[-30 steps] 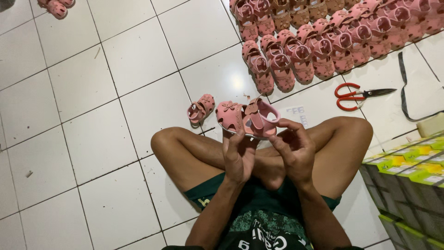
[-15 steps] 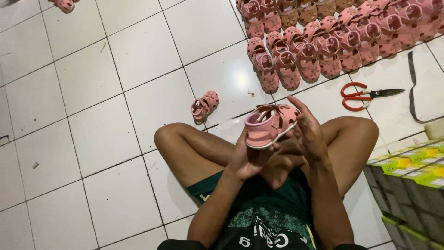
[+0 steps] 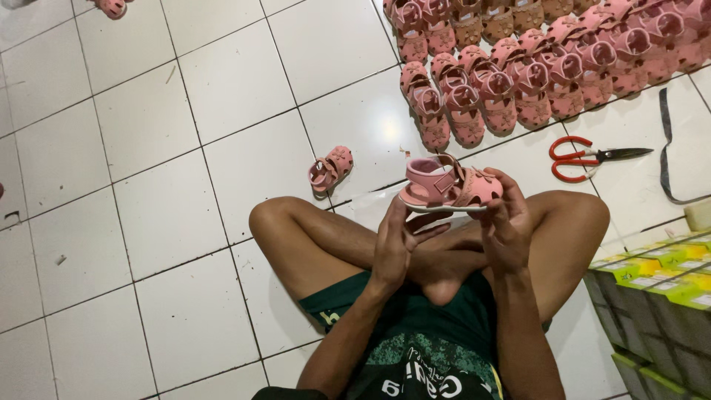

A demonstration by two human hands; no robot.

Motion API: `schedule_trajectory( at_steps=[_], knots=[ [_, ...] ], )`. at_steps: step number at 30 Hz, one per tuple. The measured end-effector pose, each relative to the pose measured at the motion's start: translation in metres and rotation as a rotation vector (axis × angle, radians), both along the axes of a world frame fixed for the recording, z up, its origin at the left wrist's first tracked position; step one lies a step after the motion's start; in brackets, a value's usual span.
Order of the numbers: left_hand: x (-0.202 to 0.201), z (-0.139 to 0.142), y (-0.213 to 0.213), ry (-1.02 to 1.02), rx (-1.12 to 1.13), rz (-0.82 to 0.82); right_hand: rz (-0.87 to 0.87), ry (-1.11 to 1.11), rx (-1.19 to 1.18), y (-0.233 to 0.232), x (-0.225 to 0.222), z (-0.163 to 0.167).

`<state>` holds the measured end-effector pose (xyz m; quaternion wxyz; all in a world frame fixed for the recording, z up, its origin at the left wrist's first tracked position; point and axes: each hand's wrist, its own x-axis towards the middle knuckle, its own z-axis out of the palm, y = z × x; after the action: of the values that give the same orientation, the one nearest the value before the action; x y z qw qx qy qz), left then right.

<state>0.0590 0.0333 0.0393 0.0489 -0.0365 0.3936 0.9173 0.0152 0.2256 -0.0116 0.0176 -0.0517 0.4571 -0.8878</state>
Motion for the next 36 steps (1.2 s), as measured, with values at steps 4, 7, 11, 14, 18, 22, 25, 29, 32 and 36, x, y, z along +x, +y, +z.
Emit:
schedule_trajectory(
  at_steps=[4, 7, 11, 14, 18, 22, 25, 29, 32, 36],
  knots=[
    [0.002, 0.017, 0.003, 0.122, -0.238, 0.067, -0.008, 0.009, -0.046, -0.002, 0.005, 0.009],
    [0.003, 0.023, 0.004, 0.138, -0.225, 0.078, -0.017, 0.017, -0.056, -0.002, 0.009, 0.015],
    [0.007, 0.025, 0.005, 0.173, -0.242, 0.092, -0.023, 0.004, -0.075, -0.001, 0.012, 0.017],
    [0.009, 0.023, 0.006, 0.198, -0.285, 0.103, -0.015, 0.022, -0.083, 0.001, 0.013, 0.015],
    [0.01, 0.02, 0.006, 0.227, -0.322, 0.115, -0.001, 0.073, -0.104, 0.002, 0.013, 0.01],
    [0.01, 0.02, 0.003, 0.214, -0.352, 0.122, 0.004, 0.125, -0.087, 0.002, 0.014, 0.006],
    [0.011, 0.024, -0.006, 0.161, -0.384, 0.113, 0.008, 0.142, -0.098, 0.002, 0.016, 0.003],
    [0.015, 0.029, -0.009, 0.239, -0.533, 0.121, 0.009, 0.127, -0.145, 0.0, 0.014, 0.003],
    [0.015, 0.031, -0.01, 0.274, -0.604, 0.119, 0.02, 0.138, -0.15, -0.002, 0.012, 0.003],
    [0.014, 0.031, -0.008, 0.265, -0.589, 0.105, 0.016, 0.13, -0.142, -0.001, 0.014, 0.005]
  ],
)
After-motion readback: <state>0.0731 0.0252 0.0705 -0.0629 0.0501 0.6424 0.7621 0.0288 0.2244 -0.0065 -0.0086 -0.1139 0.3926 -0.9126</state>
